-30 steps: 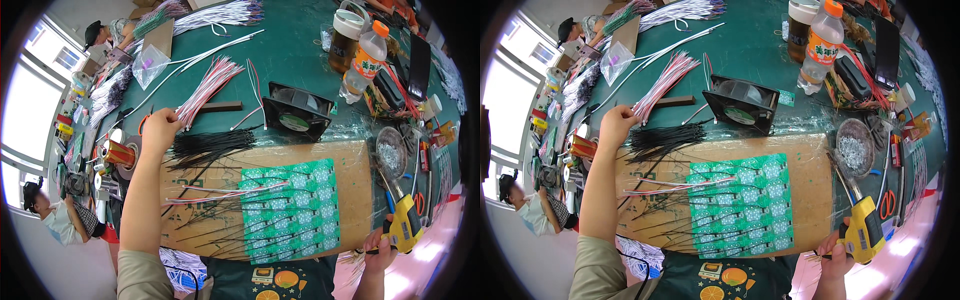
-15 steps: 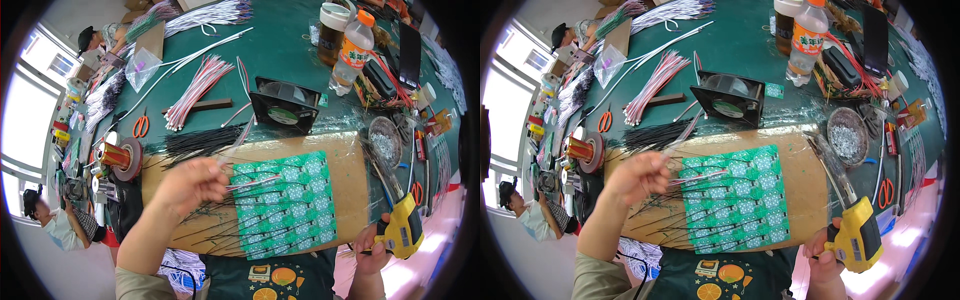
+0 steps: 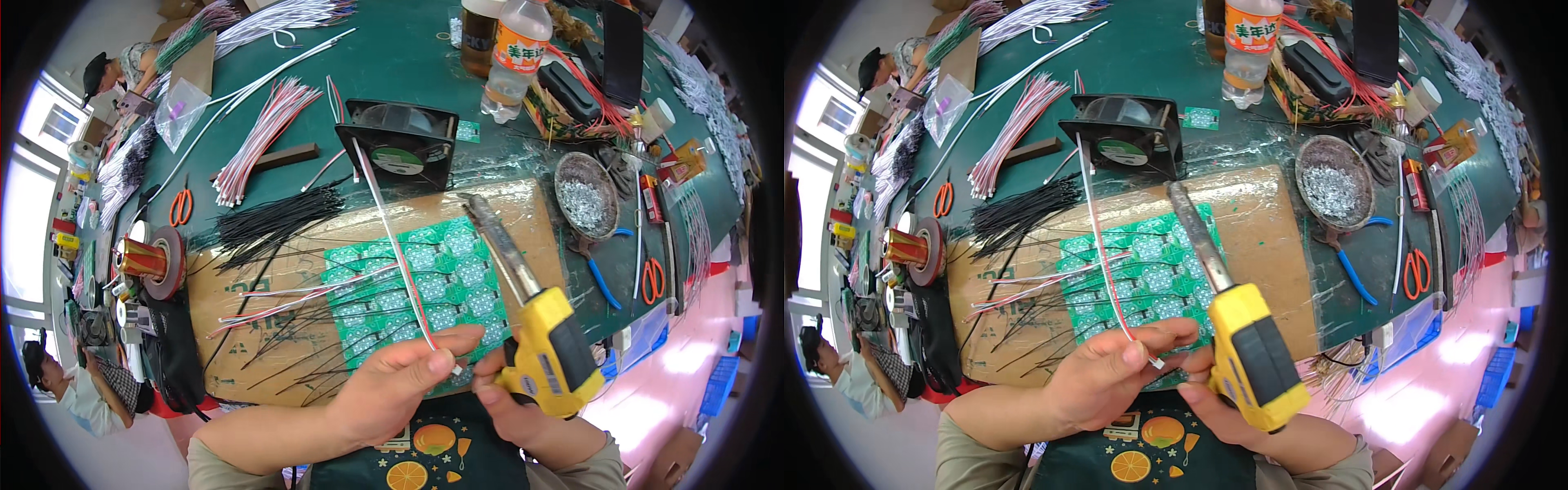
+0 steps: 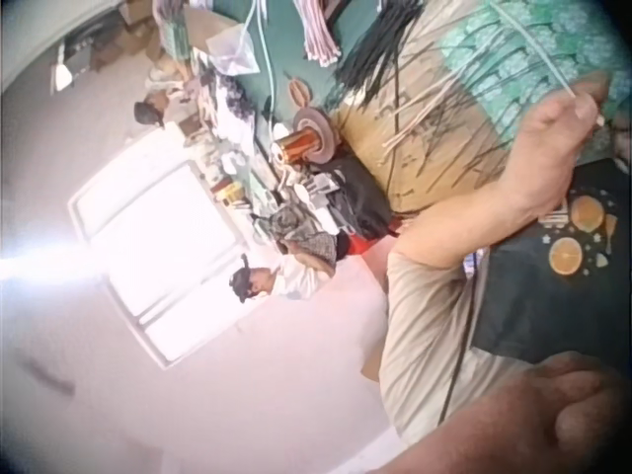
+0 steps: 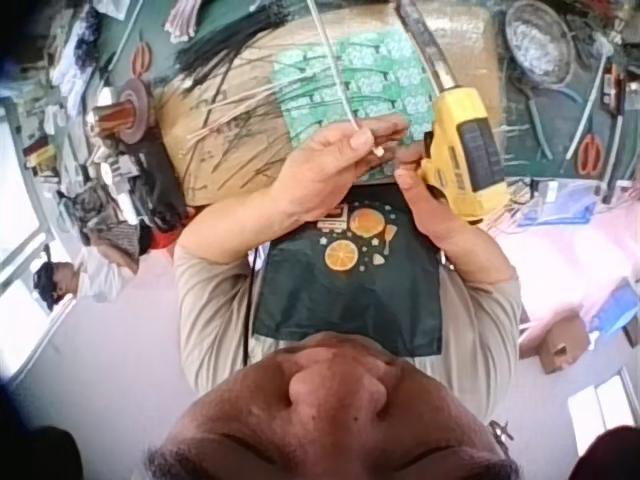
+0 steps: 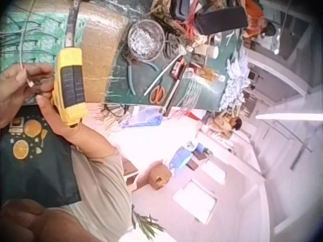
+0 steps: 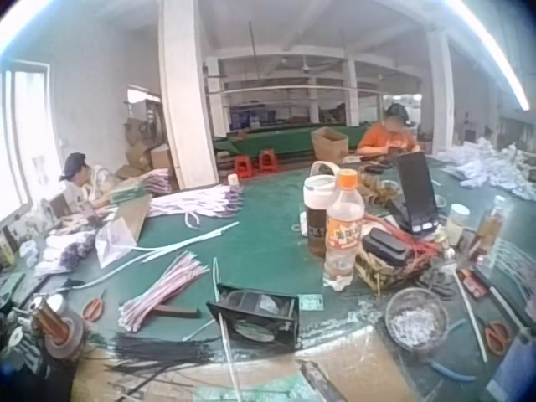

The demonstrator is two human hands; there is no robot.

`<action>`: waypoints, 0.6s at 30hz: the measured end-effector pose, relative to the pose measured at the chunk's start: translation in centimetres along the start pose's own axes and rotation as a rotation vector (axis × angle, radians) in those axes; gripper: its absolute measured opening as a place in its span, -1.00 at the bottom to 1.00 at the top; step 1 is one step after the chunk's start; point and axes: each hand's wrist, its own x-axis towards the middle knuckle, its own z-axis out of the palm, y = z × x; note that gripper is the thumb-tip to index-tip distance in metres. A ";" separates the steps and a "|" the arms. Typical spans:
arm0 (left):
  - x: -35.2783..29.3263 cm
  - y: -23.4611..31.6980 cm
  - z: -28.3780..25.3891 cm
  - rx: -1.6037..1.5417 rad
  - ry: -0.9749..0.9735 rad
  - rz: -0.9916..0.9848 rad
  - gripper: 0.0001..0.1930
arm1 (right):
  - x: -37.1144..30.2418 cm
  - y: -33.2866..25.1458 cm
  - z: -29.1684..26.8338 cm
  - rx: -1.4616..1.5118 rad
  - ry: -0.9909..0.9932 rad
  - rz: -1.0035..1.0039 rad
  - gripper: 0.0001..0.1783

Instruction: The person attaches wires to a circuit board panel, repeatedly picking up wire bundles from the table, positioning the wires onto the board by hand, and soldering the connections with a soldering iron.

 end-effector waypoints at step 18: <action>3.5 6.9 -3.1 0.025 0.328 0.355 -0.67 | -2.4 4.9 -1.0 0.003 0.282 -0.073 -0.33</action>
